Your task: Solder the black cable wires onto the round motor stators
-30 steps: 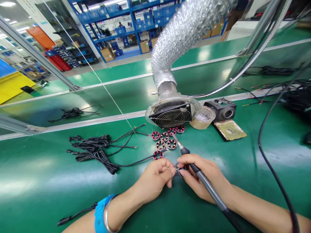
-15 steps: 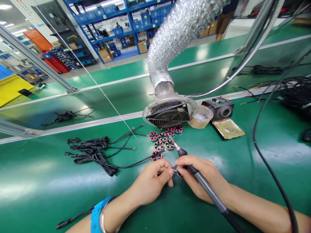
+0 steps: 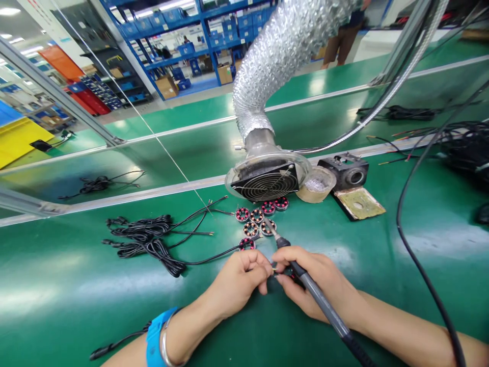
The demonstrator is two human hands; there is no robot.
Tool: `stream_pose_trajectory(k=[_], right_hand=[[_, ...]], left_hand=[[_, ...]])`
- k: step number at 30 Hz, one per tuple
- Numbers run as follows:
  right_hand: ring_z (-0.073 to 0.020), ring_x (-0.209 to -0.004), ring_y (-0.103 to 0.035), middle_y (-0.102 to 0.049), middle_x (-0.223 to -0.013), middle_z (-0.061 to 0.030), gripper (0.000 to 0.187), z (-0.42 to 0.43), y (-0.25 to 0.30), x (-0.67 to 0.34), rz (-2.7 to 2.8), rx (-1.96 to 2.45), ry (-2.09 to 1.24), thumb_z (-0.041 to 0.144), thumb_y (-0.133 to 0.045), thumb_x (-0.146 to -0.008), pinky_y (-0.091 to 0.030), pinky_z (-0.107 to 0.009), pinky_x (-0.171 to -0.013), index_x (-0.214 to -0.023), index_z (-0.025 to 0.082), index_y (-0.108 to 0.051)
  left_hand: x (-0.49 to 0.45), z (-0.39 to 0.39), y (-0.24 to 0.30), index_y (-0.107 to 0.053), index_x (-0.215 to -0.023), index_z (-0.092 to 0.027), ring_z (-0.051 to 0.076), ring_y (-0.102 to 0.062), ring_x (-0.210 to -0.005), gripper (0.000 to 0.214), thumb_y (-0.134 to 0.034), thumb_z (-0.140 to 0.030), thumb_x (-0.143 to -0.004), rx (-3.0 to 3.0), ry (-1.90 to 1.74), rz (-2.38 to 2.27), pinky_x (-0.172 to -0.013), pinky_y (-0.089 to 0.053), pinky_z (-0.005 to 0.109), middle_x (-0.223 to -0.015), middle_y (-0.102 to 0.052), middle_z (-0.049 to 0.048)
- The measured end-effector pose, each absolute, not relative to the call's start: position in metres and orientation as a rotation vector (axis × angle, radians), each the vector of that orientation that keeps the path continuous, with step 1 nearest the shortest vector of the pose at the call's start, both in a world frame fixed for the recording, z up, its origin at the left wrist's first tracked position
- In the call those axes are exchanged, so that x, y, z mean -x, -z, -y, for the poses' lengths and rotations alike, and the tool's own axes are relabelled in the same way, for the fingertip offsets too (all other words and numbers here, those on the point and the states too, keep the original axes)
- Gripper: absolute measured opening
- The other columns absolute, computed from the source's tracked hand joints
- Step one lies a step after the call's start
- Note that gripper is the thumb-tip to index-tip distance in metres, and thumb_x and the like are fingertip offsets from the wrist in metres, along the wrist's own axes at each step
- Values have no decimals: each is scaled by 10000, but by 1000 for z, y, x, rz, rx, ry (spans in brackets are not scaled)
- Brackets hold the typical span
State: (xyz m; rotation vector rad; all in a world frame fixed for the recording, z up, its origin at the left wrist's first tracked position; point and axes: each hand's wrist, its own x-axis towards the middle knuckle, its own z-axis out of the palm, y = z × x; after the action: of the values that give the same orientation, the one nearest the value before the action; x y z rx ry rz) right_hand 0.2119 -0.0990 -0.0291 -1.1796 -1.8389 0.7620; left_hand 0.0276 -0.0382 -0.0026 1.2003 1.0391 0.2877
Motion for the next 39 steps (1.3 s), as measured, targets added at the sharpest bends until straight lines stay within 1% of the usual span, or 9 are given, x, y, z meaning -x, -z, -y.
stream_pose_trajectory(k=[5, 10, 14, 17, 20, 24, 28, 33, 39], right_hand=[[-93, -586, -605, -643, -808, 26, 332, 97, 33, -208, 1756, 1261, -671, 83, -512, -862, -481, -195, -591, -1156, 237, -489], [-115, -672, -653, -662, -827, 9, 334, 95, 36, -210, 1781, 1200, -560, 77, -505, -872, -519, -212, -653, -1171, 226, -514], [-120, -737, -681, -700, -904, -12, 338, 97, 32, -216, 1770, 1140, -526, 75, -521, -892, -541, -217, -702, -1195, 222, -541], [-120, -697, -674, -710, -888, -8, 354, 102, 22, -226, 1753, 1145, -504, 96, -510, -931, -539, -225, -659, -1249, 242, -560], [-148, -677, -640, -677, -838, -18, 380, 110, 10, -238, 1736, 1184, -544, 179, -523, -940, -520, -267, -615, -1310, 256, -560], [-148, -627, -586, -639, -751, -3, 246, 116, 5, -249, 1620, 1198, -626, 228, -543, -924, -454, -254, -536, -1134, 288, -656], [-170, -698, -620, -687, -826, -10, 141, 116, 13, -251, 1468, 1213, -716, 280, -557, -931, -458, -255, -561, -1004, 281, -678], [-179, -676, -619, -689, -803, -22, 144, 114, 18, -249, 1387, 1217, -816, 299, -557, -934, -435, -256, -531, -968, 251, -688], [-168, -640, -594, -676, -773, -17, 142, 114, 15, -248, 1399, 1198, -815, 291, -561, -926, -433, -261, -542, -952, 240, -692]], left_hand=[[-28, 39, 5, -587, -745, -160, 92, -373, -490, 168, -581, -320, -795, -1234, -308, -1029, -544, -275, 232, -496, -544, -46], [-27, 38, 9, -573, -742, -162, 91, -381, -493, 151, -574, -293, -817, -1267, -329, -1055, -540, -280, 224, -509, -546, -46], [-27, 38, 9, -572, -739, -161, 90, -389, -490, 134, -580, -274, -810, -1260, -346, -1064, -534, -283, 219, -508, -545, -45], [-28, 39, 8, -572, -731, -165, 92, -404, -484, 126, -587, -271, -797, -1252, -344, -1085, -539, -298, 219, -497, -540, -47], [-28, 40, 7, -577, -729, -166, 92, -399, -478, 132, -586, -276, -801, -1270, -326, -1105, -535, -297, 221, -492, -543, -45], [-27, 40, 8, -575, -727, -168, 90, -387, -476, 132, -583, -273, -806, -1289, -312, -1125, -527, -287, 219, -487, -543, -46], [-27, 40, 8, -574, -735, -170, 89, -387, -478, 141, -564, -278, -824, -1304, -308, -1119, -527, -286, 218, -488, -541, -48], [-27, 41, 7, -578, -727, -171, 91, -382, -471, 171, -595, -316, -816, -1293, -308, -1117, -519, -281, 219, -482, -531, -48], [-27, 41, 6, -576, -730, -169, 89, -371, -474, 175, -578, -315, -827, -1310, -298, -1118, -515, -273, 220, -485, -527, -48]])
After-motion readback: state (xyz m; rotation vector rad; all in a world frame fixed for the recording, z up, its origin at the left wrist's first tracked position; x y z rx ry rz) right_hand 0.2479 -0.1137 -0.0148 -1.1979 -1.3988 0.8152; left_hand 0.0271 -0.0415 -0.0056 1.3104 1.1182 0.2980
